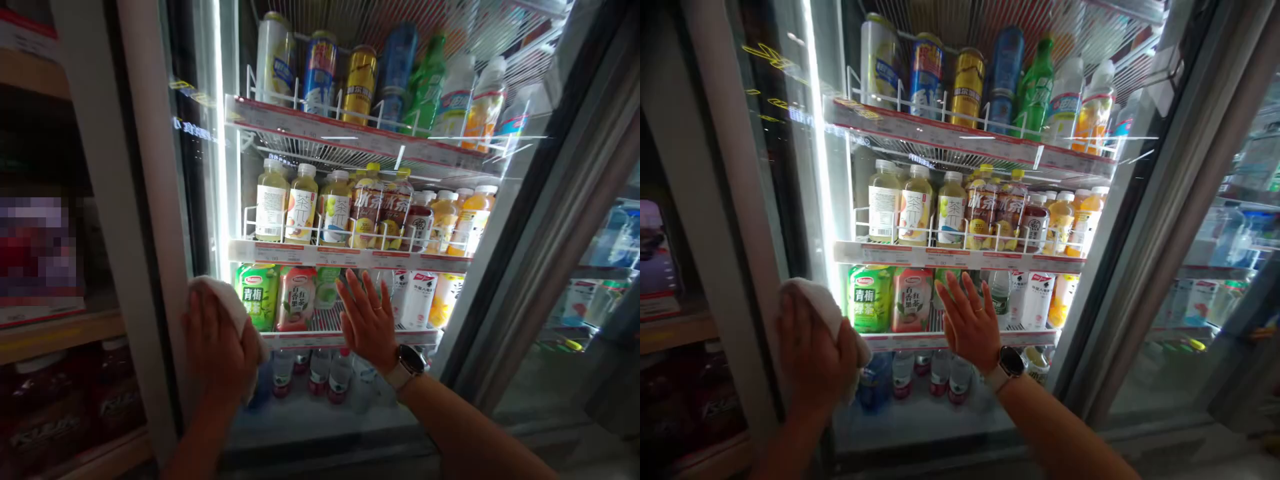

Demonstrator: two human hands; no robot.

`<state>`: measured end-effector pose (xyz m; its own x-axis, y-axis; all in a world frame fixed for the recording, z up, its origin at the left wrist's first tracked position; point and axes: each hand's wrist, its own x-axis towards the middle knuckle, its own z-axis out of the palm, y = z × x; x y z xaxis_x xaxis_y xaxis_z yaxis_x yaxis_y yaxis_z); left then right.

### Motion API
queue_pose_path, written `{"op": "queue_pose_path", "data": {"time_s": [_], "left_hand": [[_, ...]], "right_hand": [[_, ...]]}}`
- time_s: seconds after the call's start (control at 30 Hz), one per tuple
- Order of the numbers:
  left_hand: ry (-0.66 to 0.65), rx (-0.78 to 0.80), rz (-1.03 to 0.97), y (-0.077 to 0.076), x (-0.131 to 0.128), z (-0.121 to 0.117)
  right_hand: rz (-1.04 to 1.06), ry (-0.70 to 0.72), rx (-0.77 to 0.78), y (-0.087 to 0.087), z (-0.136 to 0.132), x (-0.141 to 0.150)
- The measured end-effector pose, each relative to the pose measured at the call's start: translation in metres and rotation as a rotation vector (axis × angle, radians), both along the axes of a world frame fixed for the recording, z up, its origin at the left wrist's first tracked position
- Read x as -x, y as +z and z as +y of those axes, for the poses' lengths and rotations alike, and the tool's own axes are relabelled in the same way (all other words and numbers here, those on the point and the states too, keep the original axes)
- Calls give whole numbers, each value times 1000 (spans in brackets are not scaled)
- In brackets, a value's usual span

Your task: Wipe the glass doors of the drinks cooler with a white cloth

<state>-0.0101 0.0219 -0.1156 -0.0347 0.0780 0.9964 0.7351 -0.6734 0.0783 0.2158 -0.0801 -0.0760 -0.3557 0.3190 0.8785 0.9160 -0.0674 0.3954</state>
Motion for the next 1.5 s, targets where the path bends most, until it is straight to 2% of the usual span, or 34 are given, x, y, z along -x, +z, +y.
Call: {"op": "queue_pose_path", "data": {"time_s": [0.1,0.2,0.27,0.43,0.5,0.53,0.6,0.7,0.8,0.9,1.0,1.07,1.2,1.3,1.4,1.5], "left_hand": [[0,31,-55,1,0,2],[-8,-28,-4,-11,-19,-5],[-24,-70,67,-28,-39,-14],[-124,-124,326,-84,-82,-38],[-145,-166,418,-96,-90,-42],[-152,-178,443,-96,-90,-42],[-169,-187,442,-87,-86,-39],[-155,-136,328,-55,-66,-30],[-75,-89,154,-20,-39,-17],[-25,-82,51,-2,-24,-8],[-13,-79,34,-9,-35,-12],[-30,-85,78,-26,-53,-21],[-142,-97,252,-69,-90,-41],[-193,-118,333,-86,-101,-47],[-203,-139,346,-78,-95,-44],[-174,-124,281,-54,-77,-35]], "right_hand": [[1,1,3,0,0,0],[4,8,7,2,-1,1],[8,12,7,2,0,2],[5,8,-17,1,1,1],[1,6,-22,0,1,0],[0,5,-23,0,1,0],[-2,4,-24,0,1,0],[-6,-3,-22,1,1,0],[-8,4,-11,1,1,0],[-3,12,-14,1,0,1],[2,2,-8,1,0,1],[3,-3,-5,1,1,1],[7,6,-29,0,2,1],[10,8,-33,-1,2,0],[6,3,-25,-1,2,0],[4,2,-28,1,2,0]]}}
